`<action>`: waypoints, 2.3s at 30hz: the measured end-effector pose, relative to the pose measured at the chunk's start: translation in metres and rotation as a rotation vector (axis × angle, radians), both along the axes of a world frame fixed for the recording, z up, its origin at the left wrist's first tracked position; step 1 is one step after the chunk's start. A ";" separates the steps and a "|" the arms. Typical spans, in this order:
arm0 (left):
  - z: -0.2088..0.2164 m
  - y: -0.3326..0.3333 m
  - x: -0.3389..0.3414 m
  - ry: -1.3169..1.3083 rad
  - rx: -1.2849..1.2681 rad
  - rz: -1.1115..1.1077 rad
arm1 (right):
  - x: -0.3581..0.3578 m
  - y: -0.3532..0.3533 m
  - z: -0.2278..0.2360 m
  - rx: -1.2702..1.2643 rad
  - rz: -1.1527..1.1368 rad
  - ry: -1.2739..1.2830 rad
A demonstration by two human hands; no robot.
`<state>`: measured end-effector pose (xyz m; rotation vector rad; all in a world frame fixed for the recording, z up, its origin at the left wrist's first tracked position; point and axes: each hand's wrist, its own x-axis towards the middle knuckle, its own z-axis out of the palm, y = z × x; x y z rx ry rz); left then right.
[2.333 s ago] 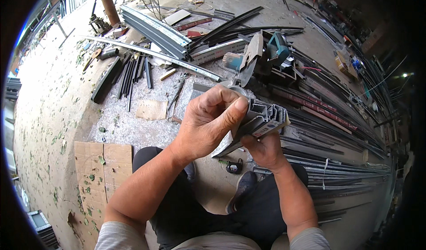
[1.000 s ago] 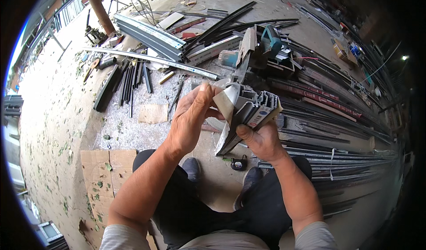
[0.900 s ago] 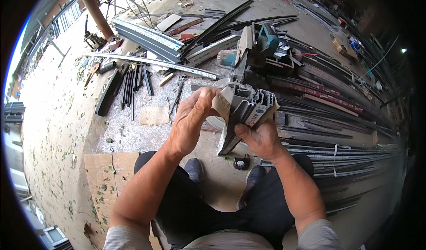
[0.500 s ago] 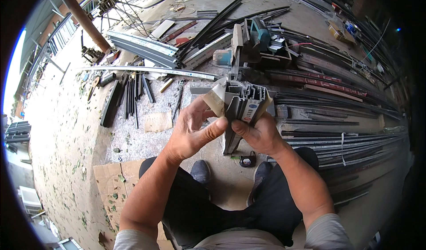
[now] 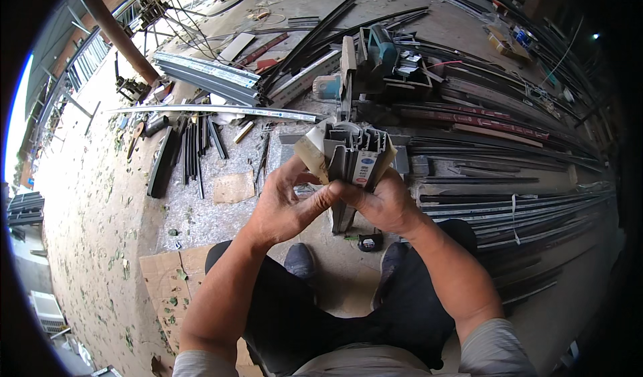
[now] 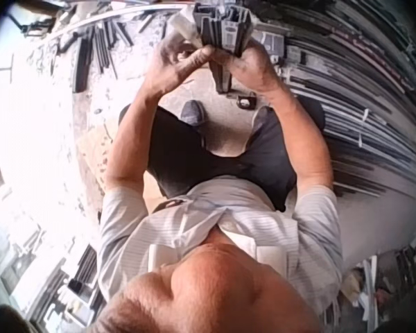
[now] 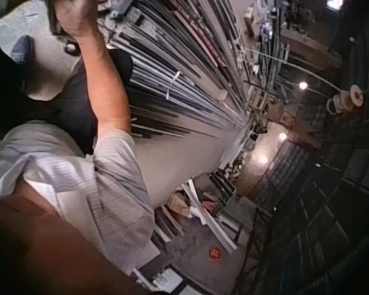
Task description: The person sits on the floor and sands the cut end of a short aluminum profile using a sanding block. They rotate the profile to sand multiple edges and then place it on a miter saw.
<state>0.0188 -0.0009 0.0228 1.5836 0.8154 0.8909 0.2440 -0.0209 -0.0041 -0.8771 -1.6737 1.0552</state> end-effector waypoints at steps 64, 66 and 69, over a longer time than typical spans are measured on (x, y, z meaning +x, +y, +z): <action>-0.014 0.002 0.016 0.560 0.349 -0.023 | 0.004 -0.007 -0.019 -0.030 0.006 -0.381; -0.014 0.002 0.016 0.565 0.344 -0.026 | 0.005 -0.006 -0.020 -0.020 0.010 -0.380; -0.017 0.004 0.016 0.538 0.318 -0.030 | 0.005 -0.006 -0.018 -0.052 0.008 -0.387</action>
